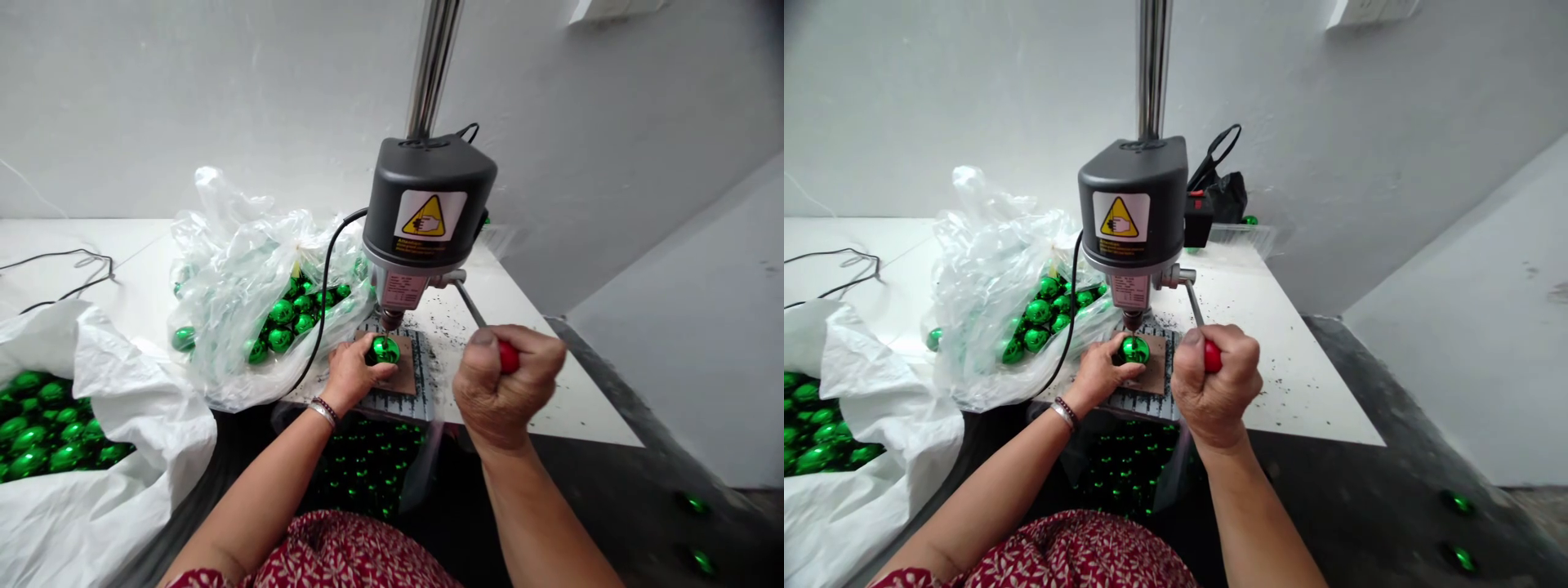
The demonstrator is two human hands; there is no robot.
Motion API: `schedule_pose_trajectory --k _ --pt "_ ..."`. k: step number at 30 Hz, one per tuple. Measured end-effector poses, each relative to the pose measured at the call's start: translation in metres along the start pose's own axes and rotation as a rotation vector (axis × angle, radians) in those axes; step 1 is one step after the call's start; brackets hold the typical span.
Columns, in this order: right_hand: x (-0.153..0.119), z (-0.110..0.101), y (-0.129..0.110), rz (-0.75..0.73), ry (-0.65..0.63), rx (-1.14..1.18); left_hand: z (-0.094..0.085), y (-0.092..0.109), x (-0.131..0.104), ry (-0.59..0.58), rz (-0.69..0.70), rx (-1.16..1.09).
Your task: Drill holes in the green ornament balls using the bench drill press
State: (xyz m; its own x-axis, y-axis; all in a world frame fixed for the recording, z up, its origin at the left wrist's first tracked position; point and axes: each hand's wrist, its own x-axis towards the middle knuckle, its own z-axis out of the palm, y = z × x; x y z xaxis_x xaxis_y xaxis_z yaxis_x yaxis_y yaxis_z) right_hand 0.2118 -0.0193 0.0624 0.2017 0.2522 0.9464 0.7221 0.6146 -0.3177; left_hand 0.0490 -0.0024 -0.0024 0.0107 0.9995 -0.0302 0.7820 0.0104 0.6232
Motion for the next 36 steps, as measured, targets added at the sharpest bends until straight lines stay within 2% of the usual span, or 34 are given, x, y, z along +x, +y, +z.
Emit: schedule_pose_trajectory --k 4,8,12,17,19,20,22,24,25,26,28,29,30,32,34,36 --pt "0.009 0.002 0.001 -0.006 0.011 0.006 0.002 -0.002 0.002 0.019 0.004 -0.044" --pt "0.048 0.01 0.004 0.042 0.036 -0.04 0.005 -0.004 0.004 0.049 0.031 -0.219" --pt "0.082 0.018 0.007 0.217 -0.069 -0.087 0.0 -0.01 -0.009 0.077 0.039 -0.327" --pt "0.085 0.019 0.007 0.295 -0.095 -0.1 -0.021 -0.024 -0.044 -0.163 0.215 -0.264" --pt "0.083 0.019 0.006 0.313 -0.099 -0.118 -0.034 -0.029 -0.049 -0.152 0.237 -0.268" --pt "0.083 0.019 0.006 0.315 -0.1 -0.128 -0.042 -0.032 -0.049 -0.084 0.22 -0.27" --pt "0.083 0.018 0.006 0.312 -0.1 -0.143 -0.059 -0.04 -0.04 0.128 0.14 -0.233" --pt "0.084 0.018 0.006 0.306 -0.101 -0.141 -0.076 -0.049 -0.026 0.364 -0.015 -0.092" --pt "0.084 0.018 0.006 0.306 -0.101 -0.135 -0.084 -0.054 -0.019 0.42 -0.121 0.018" --pt "0.084 0.018 0.006 0.306 -0.102 -0.126 -0.09 -0.059 -0.012 0.419 -0.236 0.133" --pt "0.084 0.018 0.007 0.291 -0.098 -0.123 -0.097 -0.068 -0.001 0.285 -0.405 0.325" --pt "0.083 0.018 0.007 0.278 -0.093 -0.129 -0.098 -0.072 0.002 0.203 -0.442 0.39" --pt "0.083 0.018 0.007 0.262 -0.089 -0.137 -0.097 -0.076 0.004 0.132 -0.449 0.436" --pt "0.082 0.018 0.007 0.241 -0.086 -0.146 -0.094 -0.08 0.007 0.062 -0.421 0.486" --pt "0.081 0.018 0.007 0.246 -0.09 -0.135 -0.092 -0.082 0.006 0.056 -0.407 0.495" --pt "0.081 0.018 0.007 0.256 -0.096 -0.119 -0.094 -0.081 0.002 0.115 -0.42 0.46"
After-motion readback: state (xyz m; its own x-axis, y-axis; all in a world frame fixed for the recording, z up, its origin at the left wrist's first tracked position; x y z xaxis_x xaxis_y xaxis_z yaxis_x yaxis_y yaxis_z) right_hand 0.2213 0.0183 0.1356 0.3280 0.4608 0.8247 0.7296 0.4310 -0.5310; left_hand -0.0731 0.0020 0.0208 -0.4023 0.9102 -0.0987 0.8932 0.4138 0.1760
